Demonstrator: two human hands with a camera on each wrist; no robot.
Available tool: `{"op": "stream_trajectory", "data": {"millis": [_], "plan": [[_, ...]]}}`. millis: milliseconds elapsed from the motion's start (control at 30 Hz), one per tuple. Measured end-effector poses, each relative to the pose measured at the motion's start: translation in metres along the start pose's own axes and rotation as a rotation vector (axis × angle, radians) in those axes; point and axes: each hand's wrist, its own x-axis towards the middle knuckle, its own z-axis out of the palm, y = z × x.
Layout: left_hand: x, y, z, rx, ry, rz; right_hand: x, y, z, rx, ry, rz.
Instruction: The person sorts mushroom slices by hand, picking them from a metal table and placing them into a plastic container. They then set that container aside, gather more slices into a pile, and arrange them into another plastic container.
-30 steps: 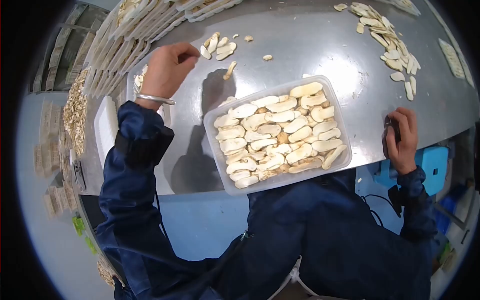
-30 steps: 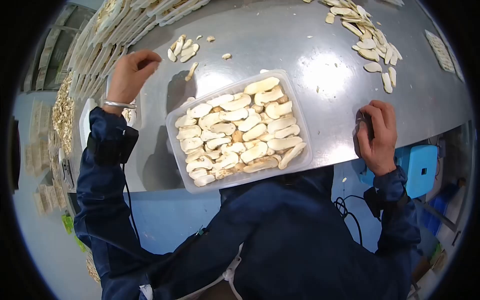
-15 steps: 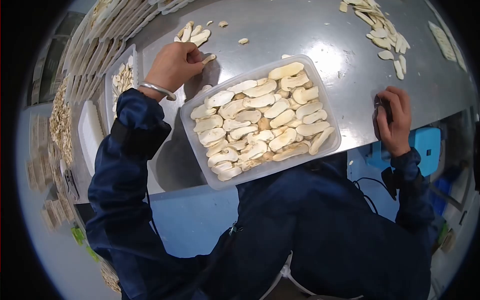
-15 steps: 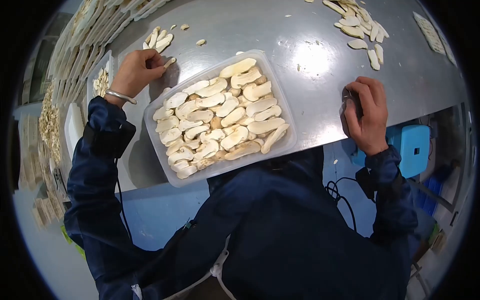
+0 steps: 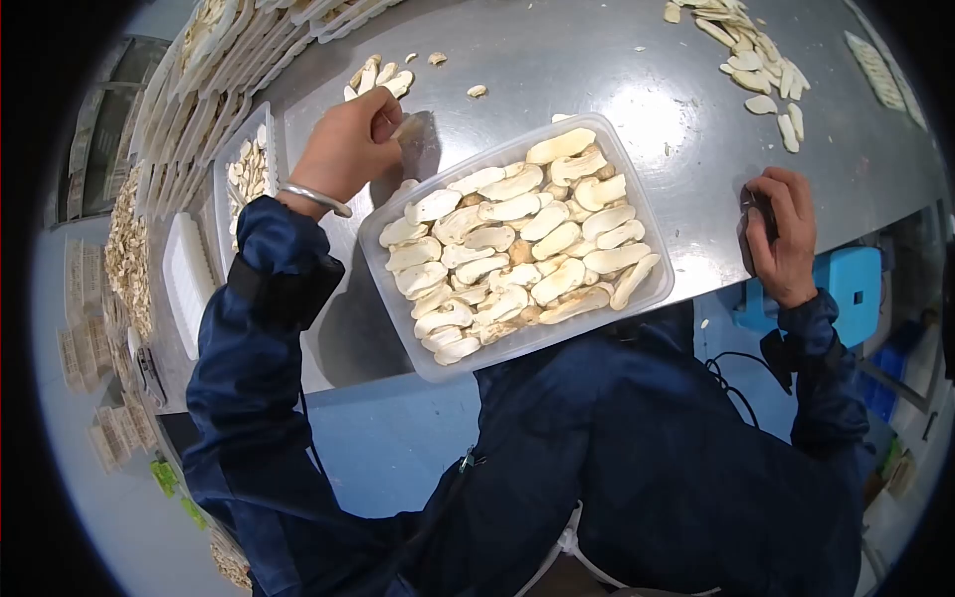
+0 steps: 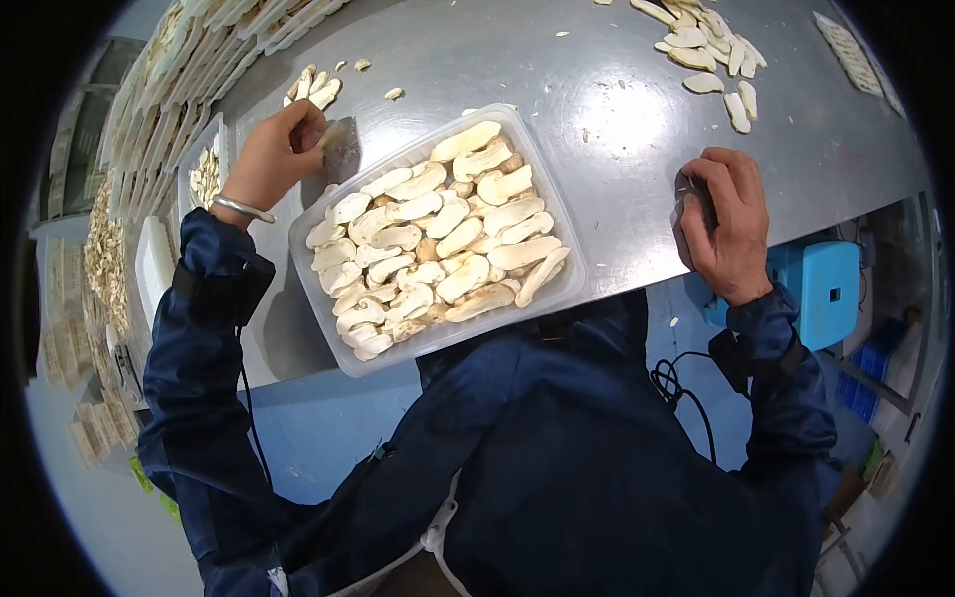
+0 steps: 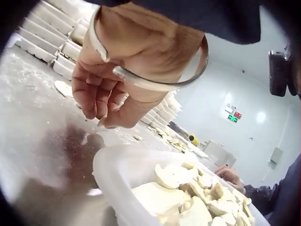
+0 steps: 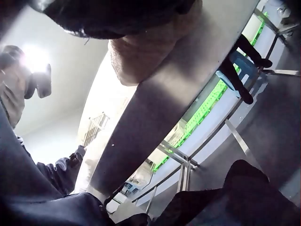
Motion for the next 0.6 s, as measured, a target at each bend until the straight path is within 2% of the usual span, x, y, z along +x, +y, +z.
{"op": "stream_trajectory", "data": {"millis": [133,233,300,600], "plan": [[-0.01,0.017,-0.004,-0.183,-0.008,-0.029,0.0,0.0,-0.001,-0.011,0.0,-0.008],[-0.021,0.056,-0.007,-0.181,0.099,0.206,-0.001,0.0,0.0,-0.002,-0.011,0.016],[-0.022,0.072,-0.001,-0.04,0.109,0.366,0.0,-0.001,0.0,-0.004,-0.008,0.006],[-0.02,0.095,0.026,0.185,0.133,0.372,0.0,-0.001,-0.001,-0.006,-0.004,0.004]]}}
